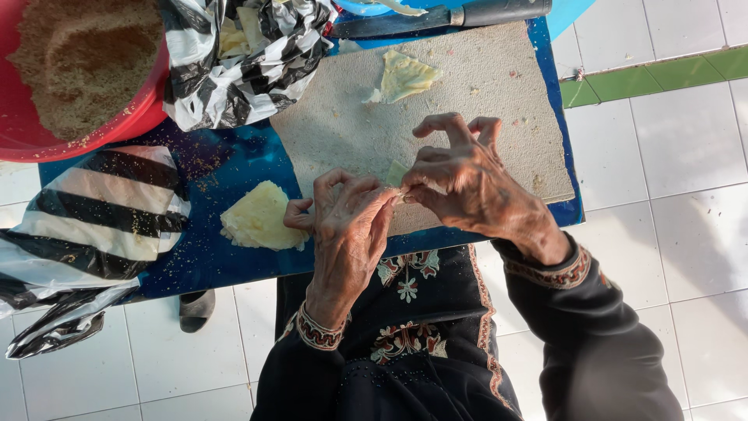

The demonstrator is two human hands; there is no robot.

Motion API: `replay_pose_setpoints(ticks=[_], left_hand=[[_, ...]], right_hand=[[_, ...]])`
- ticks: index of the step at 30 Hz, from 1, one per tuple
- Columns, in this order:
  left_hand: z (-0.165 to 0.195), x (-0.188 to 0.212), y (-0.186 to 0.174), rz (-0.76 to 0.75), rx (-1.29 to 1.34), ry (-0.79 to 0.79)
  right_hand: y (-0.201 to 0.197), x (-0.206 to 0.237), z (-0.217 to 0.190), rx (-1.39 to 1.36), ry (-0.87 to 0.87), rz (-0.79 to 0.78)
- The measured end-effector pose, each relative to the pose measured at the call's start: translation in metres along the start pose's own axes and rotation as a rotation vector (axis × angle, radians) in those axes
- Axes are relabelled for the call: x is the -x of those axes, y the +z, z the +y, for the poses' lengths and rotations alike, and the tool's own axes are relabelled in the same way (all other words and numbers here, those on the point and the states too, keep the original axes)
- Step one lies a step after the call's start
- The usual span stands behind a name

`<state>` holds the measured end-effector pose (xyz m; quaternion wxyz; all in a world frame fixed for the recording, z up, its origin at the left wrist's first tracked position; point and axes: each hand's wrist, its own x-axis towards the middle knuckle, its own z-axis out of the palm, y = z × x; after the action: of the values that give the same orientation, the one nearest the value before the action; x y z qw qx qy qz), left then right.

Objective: The person sits at a small blue table and folds pastry pieces around a brown filling. They take dough wrappers, spoon filling from a red bowl onto a wrapper, fold the wrapper over the filling, and set the folded pastry on the board, repeating with more wrappers.

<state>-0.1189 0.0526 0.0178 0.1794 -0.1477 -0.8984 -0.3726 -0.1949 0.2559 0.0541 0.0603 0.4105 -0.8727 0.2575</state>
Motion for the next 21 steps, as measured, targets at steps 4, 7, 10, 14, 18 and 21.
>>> replay_pose_setpoints(ticks=[4,7,10,14,18,21], left_hand=[[0.002,-0.006,-0.001,-0.001,-0.077,-0.001],[0.005,-0.007,-0.003,-0.019,-0.112,0.026],[0.007,-0.006,-0.005,-0.034,-0.13,0.053],[0.006,-0.006,-0.006,-0.05,-0.005,0.024],[0.006,-0.003,-0.006,-0.029,-0.112,0.043],[0.004,-0.004,-0.005,-0.021,-0.108,0.055]], right_hand=[[-0.001,-0.008,0.009,-0.073,0.118,-0.124],[-0.003,-0.009,0.011,-0.034,0.222,-0.237],[-0.004,-0.006,0.01,-0.116,0.007,-0.074],[-0.001,0.004,-0.003,-0.001,-0.002,0.031],[0.001,0.015,-0.014,0.098,-0.045,0.1],[0.0,0.017,-0.017,0.166,-0.071,0.124]])
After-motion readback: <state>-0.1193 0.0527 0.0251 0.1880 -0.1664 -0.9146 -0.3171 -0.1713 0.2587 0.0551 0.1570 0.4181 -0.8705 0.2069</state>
